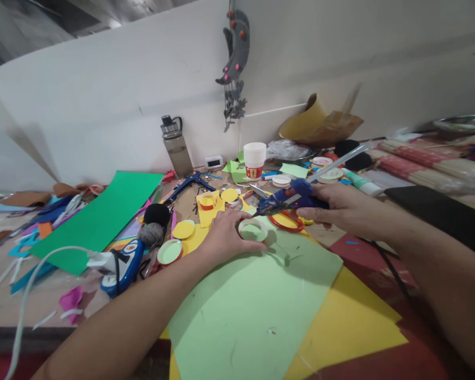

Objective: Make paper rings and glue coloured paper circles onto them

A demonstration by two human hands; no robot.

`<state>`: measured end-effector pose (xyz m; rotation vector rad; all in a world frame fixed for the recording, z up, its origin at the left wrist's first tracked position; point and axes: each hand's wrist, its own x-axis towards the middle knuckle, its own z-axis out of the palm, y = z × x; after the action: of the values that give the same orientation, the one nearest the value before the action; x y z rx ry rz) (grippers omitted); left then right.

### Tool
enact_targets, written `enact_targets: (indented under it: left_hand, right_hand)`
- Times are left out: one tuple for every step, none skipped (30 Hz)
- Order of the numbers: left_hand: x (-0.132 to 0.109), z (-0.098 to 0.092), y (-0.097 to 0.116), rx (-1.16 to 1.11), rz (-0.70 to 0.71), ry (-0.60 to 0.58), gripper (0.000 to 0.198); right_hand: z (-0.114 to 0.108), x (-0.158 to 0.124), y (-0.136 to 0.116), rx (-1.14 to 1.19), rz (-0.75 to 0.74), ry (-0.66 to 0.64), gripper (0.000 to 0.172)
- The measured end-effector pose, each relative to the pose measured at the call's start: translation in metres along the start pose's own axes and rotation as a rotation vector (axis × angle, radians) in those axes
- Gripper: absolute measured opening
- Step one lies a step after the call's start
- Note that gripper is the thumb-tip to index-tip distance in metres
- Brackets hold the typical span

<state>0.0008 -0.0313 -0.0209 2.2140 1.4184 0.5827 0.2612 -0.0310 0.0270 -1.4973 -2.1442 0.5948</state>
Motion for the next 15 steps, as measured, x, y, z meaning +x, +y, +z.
enact_targets:
  left_hand:
    - [-0.001,0.000,0.000,0.009,0.008,-0.010,0.076]
    - [-0.002,-0.001,0.000,0.022,0.017,-0.019,0.079]
    - [-0.003,-0.002,0.001,0.039,0.027,-0.026,0.083]
    - [-0.004,-0.003,0.001,0.059,0.033,-0.030,0.085]
    - [-0.004,-0.004,0.000,0.078,0.035,-0.033,0.088]
    - [-0.004,-0.007,0.000,0.093,0.034,-0.036,0.090]
    - [-0.004,-0.009,-0.002,0.105,0.032,-0.040,0.094]
    - [-0.004,-0.013,-0.004,0.113,0.030,-0.051,0.098]
    - [-0.003,-0.017,-0.007,0.120,0.032,-0.071,0.102]
    - [-0.002,-0.021,-0.011,0.132,0.038,-0.096,0.107]
    - [-0.001,-0.024,-0.014,0.147,0.050,-0.144,0.108]
    - [0.000,-0.027,-0.017,0.162,0.063,-0.190,0.107]
    - [0.000,-0.029,-0.019,0.179,0.068,-0.213,0.106]
    - [-0.001,-0.030,-0.020,0.198,0.069,-0.222,0.104]
    - [-0.001,-0.031,-0.020,0.216,0.067,-0.220,0.101]
  right_hand:
    - [0.000,0.000,0.000,0.010,0.001,-0.023,0.049]
    - [-0.001,-0.001,0.000,0.014,-0.001,-0.051,0.049]
    - [-0.001,-0.001,0.001,0.014,-0.005,-0.072,0.049]
    - [-0.002,-0.001,0.001,0.018,-0.008,-0.068,0.049]
    - [-0.002,-0.001,0.001,0.024,-0.013,-0.060,0.049]
    - [-0.002,-0.001,0.001,0.030,-0.016,-0.052,0.048]
    - [-0.002,-0.001,0.002,0.039,-0.017,-0.047,0.048]
    - [-0.002,-0.001,0.002,0.048,-0.018,-0.046,0.047]
    - [-0.002,-0.001,0.002,0.053,-0.018,-0.043,0.047]
    - [-0.002,-0.001,0.003,0.049,-0.015,-0.035,0.047]
    - [-0.002,-0.001,0.003,0.039,-0.012,-0.028,0.047]
    - [-0.002,-0.001,0.003,0.025,-0.008,-0.023,0.047]
    - [-0.002,-0.001,0.003,0.011,-0.004,-0.022,0.047]
    - [-0.002,-0.001,0.002,0.000,-0.001,-0.025,0.048]
    - [-0.002,-0.001,0.002,-0.009,0.000,-0.028,0.048]
